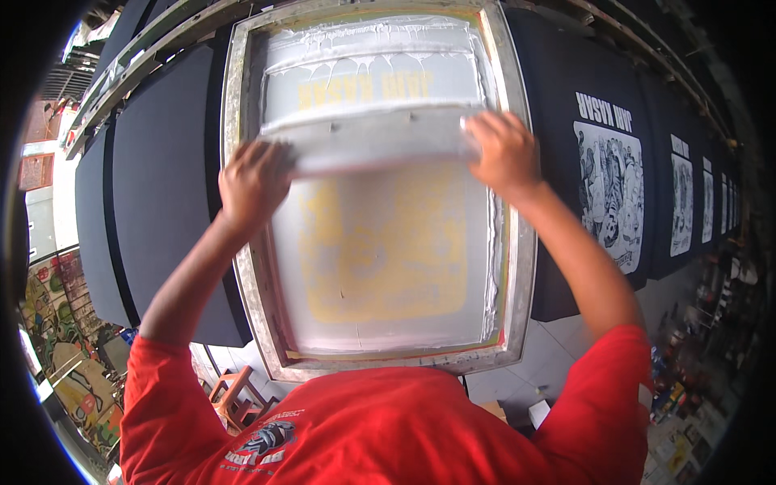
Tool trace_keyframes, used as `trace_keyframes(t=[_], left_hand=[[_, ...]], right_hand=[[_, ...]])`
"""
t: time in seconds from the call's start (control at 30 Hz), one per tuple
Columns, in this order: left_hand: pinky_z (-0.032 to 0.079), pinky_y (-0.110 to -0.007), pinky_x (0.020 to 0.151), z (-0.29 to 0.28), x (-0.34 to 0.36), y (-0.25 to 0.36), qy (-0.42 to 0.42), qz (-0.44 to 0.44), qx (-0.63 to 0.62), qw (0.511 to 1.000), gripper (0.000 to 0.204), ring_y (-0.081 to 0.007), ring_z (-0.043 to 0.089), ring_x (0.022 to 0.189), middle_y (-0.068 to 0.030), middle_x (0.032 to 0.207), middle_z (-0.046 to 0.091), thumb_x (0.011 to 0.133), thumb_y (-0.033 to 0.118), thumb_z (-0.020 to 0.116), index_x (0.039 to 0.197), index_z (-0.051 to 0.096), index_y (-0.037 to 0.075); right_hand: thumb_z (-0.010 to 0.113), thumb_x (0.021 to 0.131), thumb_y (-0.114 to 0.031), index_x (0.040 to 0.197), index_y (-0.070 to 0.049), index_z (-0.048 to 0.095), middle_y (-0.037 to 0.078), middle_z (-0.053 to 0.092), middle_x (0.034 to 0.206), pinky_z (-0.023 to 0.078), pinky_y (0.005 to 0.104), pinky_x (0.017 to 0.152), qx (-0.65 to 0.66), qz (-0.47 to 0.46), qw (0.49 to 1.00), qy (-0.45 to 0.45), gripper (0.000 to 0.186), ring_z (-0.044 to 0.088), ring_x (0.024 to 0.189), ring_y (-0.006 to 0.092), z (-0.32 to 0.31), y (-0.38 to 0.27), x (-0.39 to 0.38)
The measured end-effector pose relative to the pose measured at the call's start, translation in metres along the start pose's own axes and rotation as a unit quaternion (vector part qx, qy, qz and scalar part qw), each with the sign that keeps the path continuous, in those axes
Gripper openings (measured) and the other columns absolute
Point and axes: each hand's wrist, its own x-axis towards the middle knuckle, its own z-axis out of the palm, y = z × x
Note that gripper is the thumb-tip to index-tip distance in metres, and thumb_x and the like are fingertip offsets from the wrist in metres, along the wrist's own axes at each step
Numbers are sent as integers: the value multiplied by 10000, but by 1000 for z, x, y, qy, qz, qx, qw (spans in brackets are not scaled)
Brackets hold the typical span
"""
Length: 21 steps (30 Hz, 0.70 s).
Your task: The person performs screen printing on black t-shirts using a squeegee and a screen printing frame. They repeatedly pull the squeegee across the screen to transfer white ink onto the shirts, occasionally repositioning the shirts and adding more ink to the screen.
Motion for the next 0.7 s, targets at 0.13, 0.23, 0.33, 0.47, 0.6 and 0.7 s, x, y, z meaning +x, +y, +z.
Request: trace_keyframes(t=[0.13,0.23,0.33,0.47,0.6,0.7], left_hand=[[545,-394,722,22,70,-38,4,-4,32,999,154,-262,639,825,-50,809,615,703,114,692,842,626,127],[555,-435,738,0,137,-59,-182,-82,22,980,201,-338,672,811,-116,843,688,734,218,676,901,658,107],[550,-446,765,-24,151,-80,-140,-20,-11,990,291,-355,676,828,-162,835,686,725,297,715,923,670,88],[565,-426,745,-66,107,-39,-121,-15,-2,993,242,-352,678,798,-144,855,697,733,231,678,940,702,107],[550,-460,694,-135,2,34,-201,-79,-52,975,241,-365,666,753,-164,784,670,775,297,690,884,677,83],[550,-408,663,-160,-99,83,-168,-58,-106,978,220,-302,661,784,-89,825,672,704,250,745,857,677,107]], right_hand=[[739,641,-136,979,-111,659,82,653,979,536,417,773,-9,2,1000,-16,348,627,929,303,19,46,68],[777,670,-240,993,-79,689,138,685,1004,528,439,806,2,19,998,-60,371,652,941,338,6,73,123],[805,657,-284,996,-41,703,190,698,895,528,451,799,20,40,987,-157,429,672,883,364,-27,58,162],[808,677,-270,850,-36,689,177,686,804,524,418,705,22,-1,997,-80,314,669,757,357,-69,36,112],[789,698,-180,800,-15,664,182,662,802,515,425,682,84,33,992,-93,231,648,757,369,-129,-56,2],[776,630,-97,853,-39,681,138,652,858,510,436,744,57,27,990,-130,249,628,850,339,-148,-112,-103]])
